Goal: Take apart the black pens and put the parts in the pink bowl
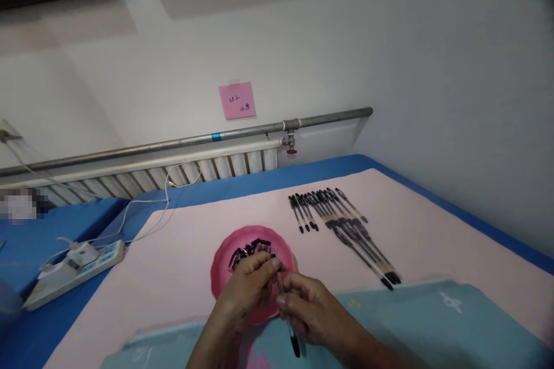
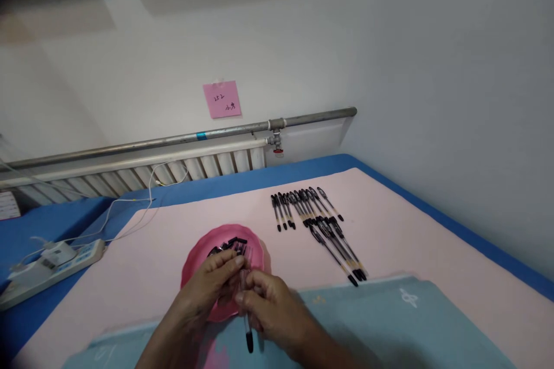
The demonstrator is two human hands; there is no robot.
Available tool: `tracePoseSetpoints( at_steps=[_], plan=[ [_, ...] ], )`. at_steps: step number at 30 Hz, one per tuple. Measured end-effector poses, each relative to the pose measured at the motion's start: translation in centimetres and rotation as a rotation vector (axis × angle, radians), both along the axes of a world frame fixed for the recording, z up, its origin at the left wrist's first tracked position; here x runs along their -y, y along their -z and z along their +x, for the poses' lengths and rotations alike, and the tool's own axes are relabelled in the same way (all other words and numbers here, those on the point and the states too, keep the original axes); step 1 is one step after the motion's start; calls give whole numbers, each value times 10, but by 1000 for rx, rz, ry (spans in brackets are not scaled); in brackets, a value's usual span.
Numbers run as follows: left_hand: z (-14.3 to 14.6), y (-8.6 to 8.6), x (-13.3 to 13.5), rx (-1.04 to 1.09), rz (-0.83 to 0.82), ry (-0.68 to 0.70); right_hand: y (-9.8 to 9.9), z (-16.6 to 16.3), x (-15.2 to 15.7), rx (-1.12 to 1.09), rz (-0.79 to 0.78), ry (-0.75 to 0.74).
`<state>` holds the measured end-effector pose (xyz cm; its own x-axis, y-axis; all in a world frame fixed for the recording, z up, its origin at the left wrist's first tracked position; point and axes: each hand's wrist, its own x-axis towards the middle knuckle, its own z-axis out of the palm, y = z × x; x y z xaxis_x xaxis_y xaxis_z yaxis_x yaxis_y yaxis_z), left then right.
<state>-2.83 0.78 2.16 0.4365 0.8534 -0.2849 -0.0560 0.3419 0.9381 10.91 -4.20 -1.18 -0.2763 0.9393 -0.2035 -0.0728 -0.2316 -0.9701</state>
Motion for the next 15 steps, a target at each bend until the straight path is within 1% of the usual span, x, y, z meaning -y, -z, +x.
tracePoseSetpoints(
  at_steps=[4, 8, 10, 13, 14, 15],
  plan=[
    [0, -6, 2, 69, -20, -49, -12, 5, -2, 34, -32, -34],
    [3, -9, 2, 79, -32, -112, -21, 9, -2, 62, -32, -21],
    [0, -9, -1, 104, -30, -191, -21, 8, 2, 93, -49, -42],
    [-13, -9, -11, 153, 35, -375, -15, 7, 8, 122, -85, -110],
    [-18, -9, -14, 143, 51, -386, -12, 7, 9, 121, -91, -111],
    [-23, -9, -16, 115, 64, -359, -10, 7, 9, 109, -92, -87]
  ],
)
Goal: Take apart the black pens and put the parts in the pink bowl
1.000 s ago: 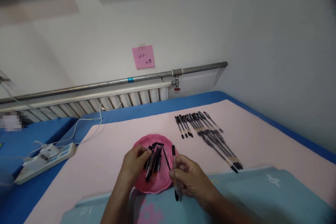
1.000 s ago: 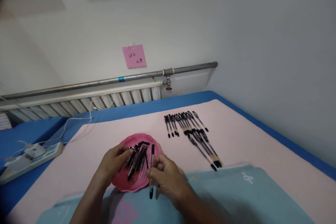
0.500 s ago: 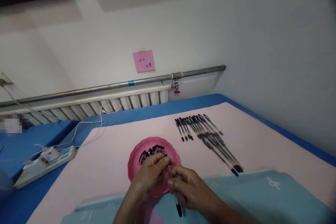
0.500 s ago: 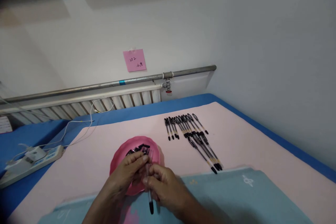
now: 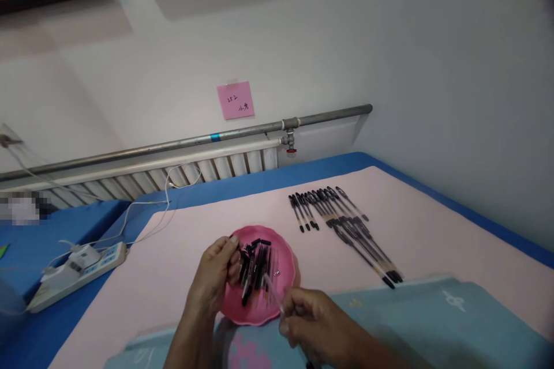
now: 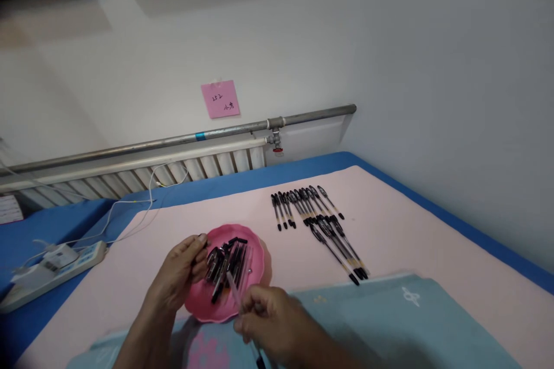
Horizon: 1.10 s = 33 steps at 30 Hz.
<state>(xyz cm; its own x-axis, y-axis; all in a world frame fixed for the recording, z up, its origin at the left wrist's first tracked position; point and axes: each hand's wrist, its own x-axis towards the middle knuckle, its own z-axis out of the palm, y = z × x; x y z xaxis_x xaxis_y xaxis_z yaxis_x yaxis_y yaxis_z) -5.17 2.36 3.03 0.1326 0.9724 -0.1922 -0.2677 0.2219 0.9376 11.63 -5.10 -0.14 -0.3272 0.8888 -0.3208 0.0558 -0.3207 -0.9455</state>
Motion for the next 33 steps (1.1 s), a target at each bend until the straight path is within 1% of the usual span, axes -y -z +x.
tracePoseSetpoints(
  at_steps=[2, 4, 6, 7, 9, 11, 13, 15, 17, 20, 22, 23, 25, 28, 30, 32, 33],
  plan=[
    [-7, 4, -3, -150, 9, 102, 2, 2, -3, -39, 1, 98],
    [-10, 10, -4, -375, 47, 172, 0, 5, -8, -92, -13, 182],
    [-10, 16, -5, -598, 119, 182, -3, 7, -11, -147, -43, 212],
    [-9, 18, -5, -671, 162, 172, -4, 8, -12, -167, -63, 213],
    [-6, 18, -2, -713, 198, 174, -6, 7, -12, -209, -71, 225],
    [0, 14, 5, -657, 174, 278, -5, 7, -12, -252, -46, 275],
    [9, 8, 15, -594, 162, 443, -4, 7, -12, -282, -9, 345],
    [20, 5, 25, -588, 189, 552, -2, 9, -13, -289, 16, 392],
    [30, 4, 33, -624, 219, 563, -1, 10, -13, -291, 41, 423],
    [39, 9, 38, -704, 298, 496, -1, 10, -13, -317, 75, 465],
    [40, 13, 38, -704, 326, 465, -2, 10, -12, -342, 96, 476],
    [40, 14, 37, -671, 309, 470, -2, 11, -12, -352, 103, 476],
    [38, 15, 36, -561, 213, 517, -5, 12, -11, -371, 115, 466],
    [35, 14, 34, -302, 42, 646, -10, 13, -9, -445, 130, 434],
    [35, 14, 32, -127, -27, 715, -13, 14, -8, -515, 134, 414],
    [36, 15, 31, -49, -60, 726, -15, 14, -8, -542, 139, 423],
    [36, 16, 30, -67, -52, 705, -15, 14, -9, -528, 144, 443]
  ],
)
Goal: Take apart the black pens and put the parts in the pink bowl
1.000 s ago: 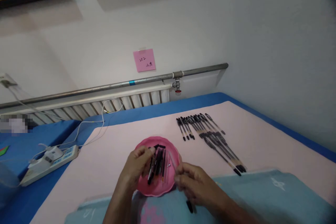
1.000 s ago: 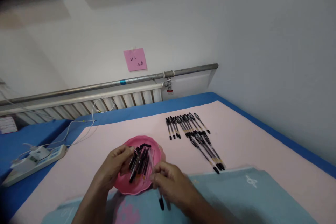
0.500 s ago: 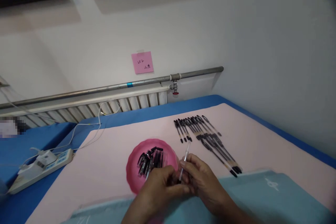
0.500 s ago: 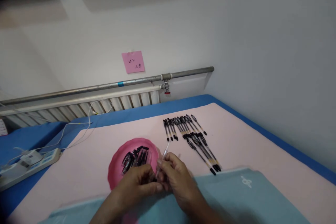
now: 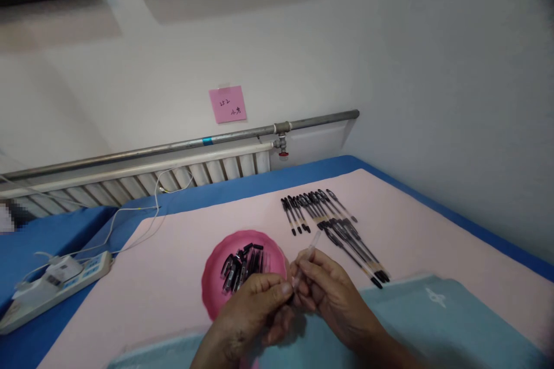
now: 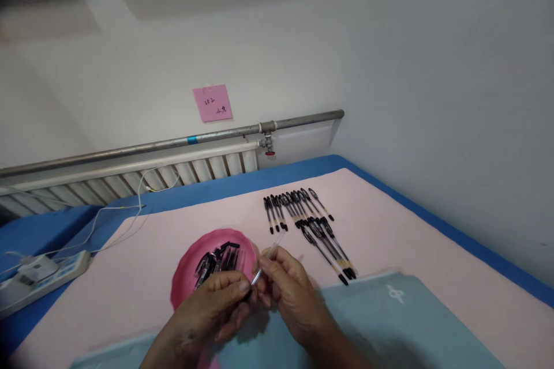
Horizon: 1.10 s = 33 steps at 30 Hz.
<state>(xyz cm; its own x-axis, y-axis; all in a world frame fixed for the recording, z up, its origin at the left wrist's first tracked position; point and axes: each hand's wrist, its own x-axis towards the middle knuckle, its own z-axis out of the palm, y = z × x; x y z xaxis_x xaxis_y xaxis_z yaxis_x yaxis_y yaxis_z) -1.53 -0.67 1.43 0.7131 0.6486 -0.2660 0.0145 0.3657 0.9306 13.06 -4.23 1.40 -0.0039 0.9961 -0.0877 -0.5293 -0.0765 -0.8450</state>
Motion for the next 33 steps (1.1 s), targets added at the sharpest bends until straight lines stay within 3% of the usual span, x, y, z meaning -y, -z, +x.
tracePoseSetpoints(
  at_steps=[5, 11, 15, 21, 26, 28, 33],
  plan=[
    [4, -1, 2, -228, 308, -192, 6, 1, -4, 135, -30, 108],
    [5, -12, 7, -427, 631, -163, 10, 4, -6, 167, -26, 100],
    [4, -10, 4, -356, 475, -67, 6, 3, -7, 119, -32, 72],
    [7, -1, 6, -427, 570, -183, 9, 0, -6, 160, -41, 78],
    [1, 2, 1, -211, 205, -24, 5, -2, -4, 89, 10, 34],
    [0, 2, -1, -131, 134, 10, 4, -1, -5, 43, 24, 27],
    [4, 1, 0, -254, 271, -143, 10, 1, -8, 121, -19, 51]
  ],
)
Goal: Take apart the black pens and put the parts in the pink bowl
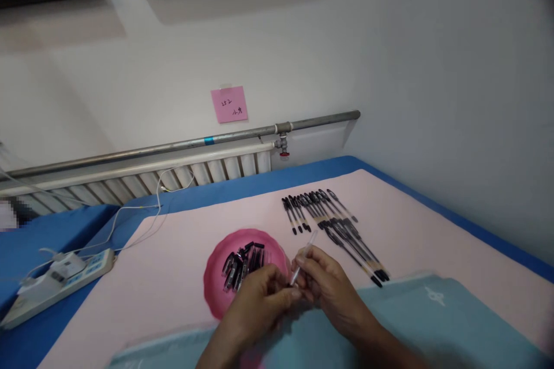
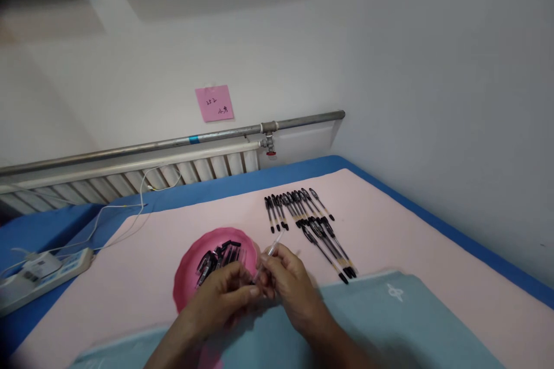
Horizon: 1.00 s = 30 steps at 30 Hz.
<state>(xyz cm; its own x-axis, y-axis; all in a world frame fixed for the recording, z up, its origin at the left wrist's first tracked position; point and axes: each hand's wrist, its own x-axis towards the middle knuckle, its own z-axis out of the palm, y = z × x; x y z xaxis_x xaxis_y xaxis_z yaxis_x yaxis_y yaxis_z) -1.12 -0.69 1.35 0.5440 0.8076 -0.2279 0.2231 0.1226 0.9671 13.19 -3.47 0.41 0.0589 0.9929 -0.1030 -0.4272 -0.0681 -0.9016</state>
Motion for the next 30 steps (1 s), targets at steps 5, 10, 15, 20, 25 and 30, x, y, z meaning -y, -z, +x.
tracePoseSetpoints(
  at_steps=[5, 10, 15, 20, 25, 30],
  plan=[
    [-8, 0, -1, 33, -116, 92, 2, -1, 0, -89, 15, -62],
    [-27, -3, -10, 188, -274, 114, 3, -10, 0, -198, 58, -88],
    [-35, -5, -14, 258, -374, 139, -1, -7, 0, -189, 127, -74],
    [-47, -11, -24, 102, -161, -81, -2, -7, -5, 13, -24, 33],
    [-48, -2, -33, -183, 19, -180, 10, -23, -10, 264, -84, -58],
    [-39, 10, -34, -348, 92, -221, 17, -23, -4, 624, 65, 12]
  ],
)
